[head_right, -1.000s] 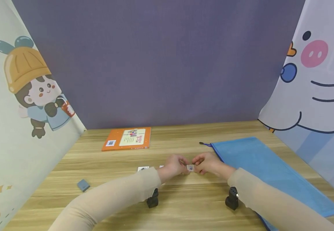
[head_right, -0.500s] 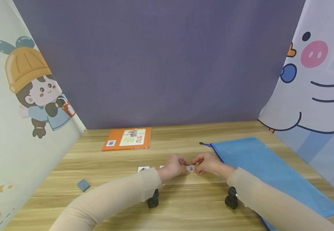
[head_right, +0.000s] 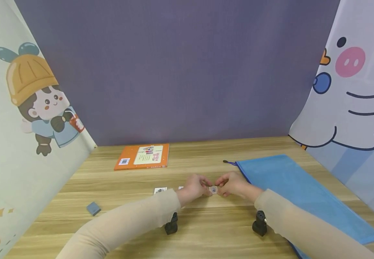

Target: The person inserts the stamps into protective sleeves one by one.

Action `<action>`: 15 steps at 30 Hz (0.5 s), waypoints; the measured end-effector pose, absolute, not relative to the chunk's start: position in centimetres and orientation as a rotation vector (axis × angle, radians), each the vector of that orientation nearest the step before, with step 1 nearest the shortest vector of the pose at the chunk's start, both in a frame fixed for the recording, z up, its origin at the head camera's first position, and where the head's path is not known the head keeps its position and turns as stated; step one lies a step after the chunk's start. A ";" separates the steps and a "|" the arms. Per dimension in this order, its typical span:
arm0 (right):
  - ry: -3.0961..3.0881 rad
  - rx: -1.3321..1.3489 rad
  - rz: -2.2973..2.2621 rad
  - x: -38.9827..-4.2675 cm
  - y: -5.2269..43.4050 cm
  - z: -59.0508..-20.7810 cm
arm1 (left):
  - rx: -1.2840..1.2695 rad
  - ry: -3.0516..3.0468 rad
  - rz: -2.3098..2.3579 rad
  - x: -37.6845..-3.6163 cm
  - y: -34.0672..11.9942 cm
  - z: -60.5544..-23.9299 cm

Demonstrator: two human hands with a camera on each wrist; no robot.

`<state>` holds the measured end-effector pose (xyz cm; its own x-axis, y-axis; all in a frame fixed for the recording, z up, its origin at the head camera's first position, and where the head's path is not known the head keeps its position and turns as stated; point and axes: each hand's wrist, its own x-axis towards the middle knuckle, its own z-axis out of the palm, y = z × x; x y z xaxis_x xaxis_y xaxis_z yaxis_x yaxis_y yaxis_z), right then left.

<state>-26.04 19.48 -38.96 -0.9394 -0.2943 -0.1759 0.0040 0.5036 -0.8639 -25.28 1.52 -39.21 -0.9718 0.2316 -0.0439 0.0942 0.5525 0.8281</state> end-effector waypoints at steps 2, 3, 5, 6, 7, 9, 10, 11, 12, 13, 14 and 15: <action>2.431 -0.245 -1.421 -26.1 19.6 -39.0 | 0.280 2.589 1.419 -25.4 1.4 -39.2; 2.418 -0.245 -1.429 -26.2 19.7 -39.0 | 0.278 2.558 1.435 -25.4 1.3 -39.1; 2.407 -0.255 -1.432 -26.4 19.9 -39.0 | 0.262 2.511 1.466 -25.5 1.1 -38.9; 2.403 -0.253 -1.439 -26.6 20.1 -38.9 | 0.255 2.483 1.494 -25.6 0.9 -38.7; 2.399 -0.256 -1.450 -26.7 20.3 -38.8 | 0.251 2.476 1.508 -25.8 0.8 -38.4; 2.399 -0.270 -1.461 -27.0 20.6 -38.3 | 0.238 2.484 1.513 -26.1 0.4 -37.8; 2.406 -0.287 -1.455 -27.1 20.7 -38.0 | 0.234 2.495 1.513 -26.4 0.1 -37.5; 2.412 -0.305 -1.449 -27.2 20.8 -37.5 | 0.233 2.499 1.531 -26.7 -0.3 -37.1; 2.416 -0.310 -1.453 -27.3 20.9 -37.0 | 0.239 2.502 1.542 -27.0 -0.7 -36.8; 2.426 -0.325 -1.448 -27.4 20.9 -36.5 | 0.240 2.503 1.566 -27.3 -1.2 -36.4; 2.442 -0.335 -1.436 -27.5 20.9 -36.0 | 0.253 2.484 1.603 -27.6 -1.7 -36.1; 2.465 -0.363 -1.418 -27.5 21.0 -35.4 | 0.275 2.468 1.647 -27.9 -2.3 -35.7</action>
